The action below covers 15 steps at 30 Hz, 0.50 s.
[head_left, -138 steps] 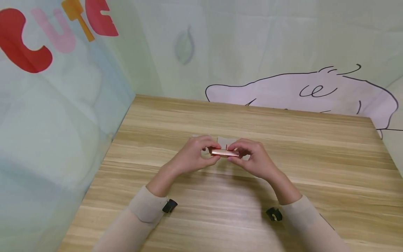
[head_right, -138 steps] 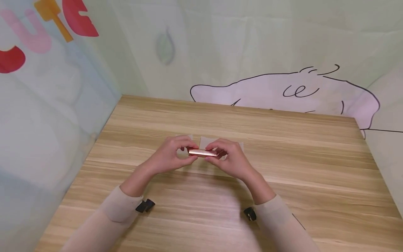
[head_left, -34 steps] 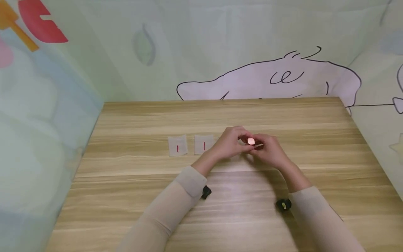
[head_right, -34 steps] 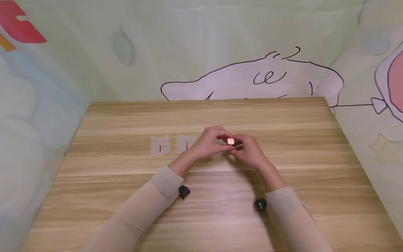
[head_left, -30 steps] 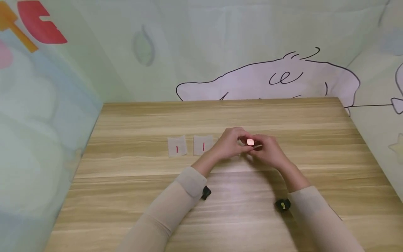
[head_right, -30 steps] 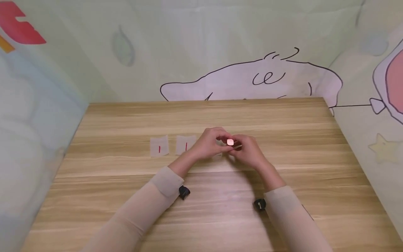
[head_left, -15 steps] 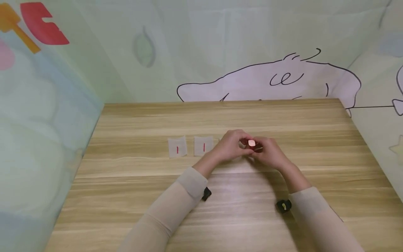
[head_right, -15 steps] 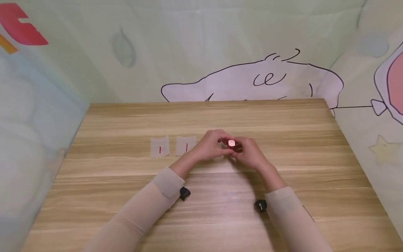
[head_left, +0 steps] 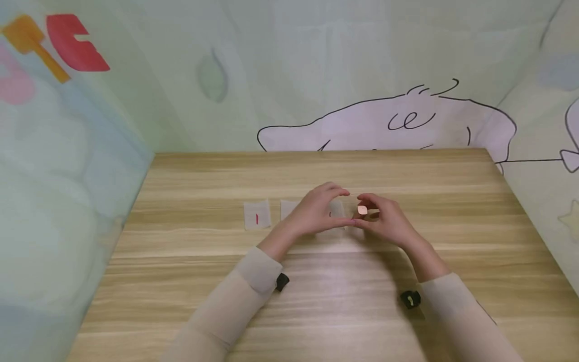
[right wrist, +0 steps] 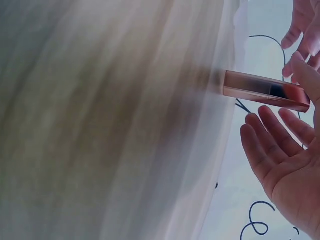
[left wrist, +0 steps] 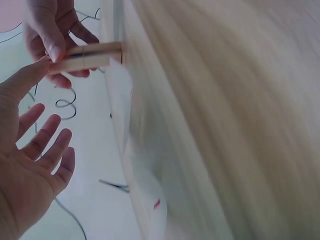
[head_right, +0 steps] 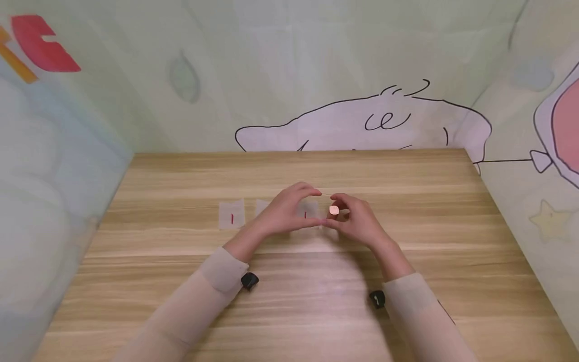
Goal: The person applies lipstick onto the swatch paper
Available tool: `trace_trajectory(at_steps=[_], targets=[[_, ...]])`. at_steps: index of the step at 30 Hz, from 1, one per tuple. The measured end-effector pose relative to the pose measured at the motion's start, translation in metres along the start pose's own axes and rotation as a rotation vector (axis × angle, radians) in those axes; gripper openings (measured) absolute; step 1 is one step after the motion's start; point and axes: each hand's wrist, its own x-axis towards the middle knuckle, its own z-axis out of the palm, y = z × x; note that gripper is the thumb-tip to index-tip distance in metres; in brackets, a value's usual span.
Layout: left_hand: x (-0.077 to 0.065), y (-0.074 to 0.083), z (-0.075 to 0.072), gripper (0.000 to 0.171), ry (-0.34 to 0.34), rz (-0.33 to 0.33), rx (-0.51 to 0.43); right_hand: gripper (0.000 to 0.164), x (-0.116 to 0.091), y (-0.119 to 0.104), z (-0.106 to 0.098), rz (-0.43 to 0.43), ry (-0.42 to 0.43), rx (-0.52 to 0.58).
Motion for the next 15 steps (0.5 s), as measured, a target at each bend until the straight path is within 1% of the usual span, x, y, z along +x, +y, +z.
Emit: trace_trajectory(at_steps=[3,8,15], targets=[[-0.007,-0.004,-0.007,0.064,0.008,-0.021,0.008,0.069,0.001,0.0,0.0,0.003,0.011,-0.013],[-0.019,-0.007,-0.016,0.06,0.043,-0.046,0.026,0.07,0.0,0.003,0.001,0.0,0.035,-0.027],[-0.035,-0.011,-0.028,0.057,0.095,-0.075,0.038,0.068,-0.002,0.001,0.001,0.002,0.051,-0.021]])
